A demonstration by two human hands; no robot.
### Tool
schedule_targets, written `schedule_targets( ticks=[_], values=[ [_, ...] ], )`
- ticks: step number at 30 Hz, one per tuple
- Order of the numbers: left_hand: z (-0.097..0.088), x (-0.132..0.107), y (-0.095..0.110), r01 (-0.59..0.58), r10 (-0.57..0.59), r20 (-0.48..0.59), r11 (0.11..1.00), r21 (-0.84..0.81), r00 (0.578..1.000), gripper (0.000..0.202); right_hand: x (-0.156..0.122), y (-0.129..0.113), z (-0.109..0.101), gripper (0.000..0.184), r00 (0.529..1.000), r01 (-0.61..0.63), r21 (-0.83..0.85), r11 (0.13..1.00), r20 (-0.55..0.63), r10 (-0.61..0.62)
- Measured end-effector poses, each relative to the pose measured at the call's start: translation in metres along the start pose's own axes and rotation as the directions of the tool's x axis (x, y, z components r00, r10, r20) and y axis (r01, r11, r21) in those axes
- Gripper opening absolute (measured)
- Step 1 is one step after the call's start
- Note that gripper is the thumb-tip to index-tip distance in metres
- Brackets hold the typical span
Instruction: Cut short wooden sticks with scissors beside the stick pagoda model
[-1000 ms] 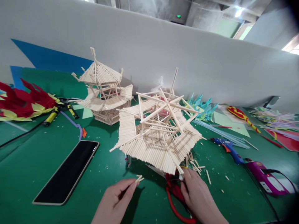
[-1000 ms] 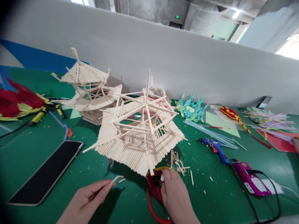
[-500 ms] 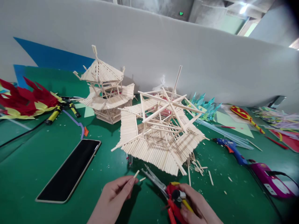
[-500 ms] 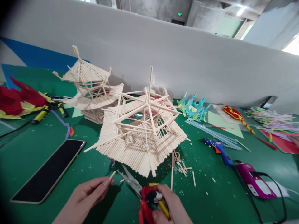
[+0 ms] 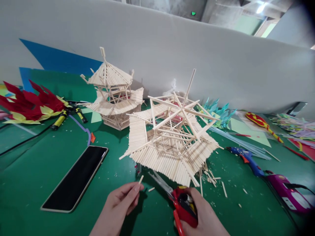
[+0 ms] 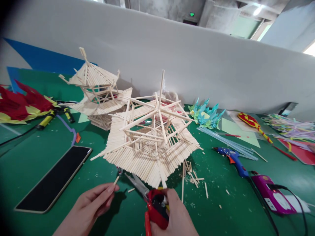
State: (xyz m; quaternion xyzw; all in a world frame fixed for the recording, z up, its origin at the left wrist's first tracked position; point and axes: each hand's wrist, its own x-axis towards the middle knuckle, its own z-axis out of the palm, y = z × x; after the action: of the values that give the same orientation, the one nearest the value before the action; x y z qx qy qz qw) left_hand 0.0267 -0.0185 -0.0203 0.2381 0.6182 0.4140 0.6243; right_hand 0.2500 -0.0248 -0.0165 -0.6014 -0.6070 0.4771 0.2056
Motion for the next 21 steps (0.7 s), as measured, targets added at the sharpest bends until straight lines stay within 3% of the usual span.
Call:
schedule_targets(
  ticks=[4,11,17,21],
  values=[
    [0.005,0.005,-0.003,-0.039,0.041,0.011,0.987,-0.155,0.999,0.021,0.000,0.002,-0.004,0.042,0.999,0.027,-0.009,1.000,0.020,-0.027],
    [0.023,0.014,0.001,-0.063,0.115,0.113,0.921,-0.383,0.987,0.012,-0.003,-0.003,0.002,0.037,0.997,0.009,0.118,0.993,-0.083,0.001],
    [0.030,0.020,-0.001,0.077,0.041,0.261,0.901,-0.426,0.964,0.014,-0.001,-0.008,-0.008,0.046,0.984,-0.048,0.025,0.999,0.174,0.043],
    [0.033,0.022,-0.005,0.091,0.038,0.285,0.900,-0.426,0.958,0.012,0.002,-0.007,-0.009,0.048,0.984,0.003,-0.008,1.000,0.179,-0.001]
  ],
)
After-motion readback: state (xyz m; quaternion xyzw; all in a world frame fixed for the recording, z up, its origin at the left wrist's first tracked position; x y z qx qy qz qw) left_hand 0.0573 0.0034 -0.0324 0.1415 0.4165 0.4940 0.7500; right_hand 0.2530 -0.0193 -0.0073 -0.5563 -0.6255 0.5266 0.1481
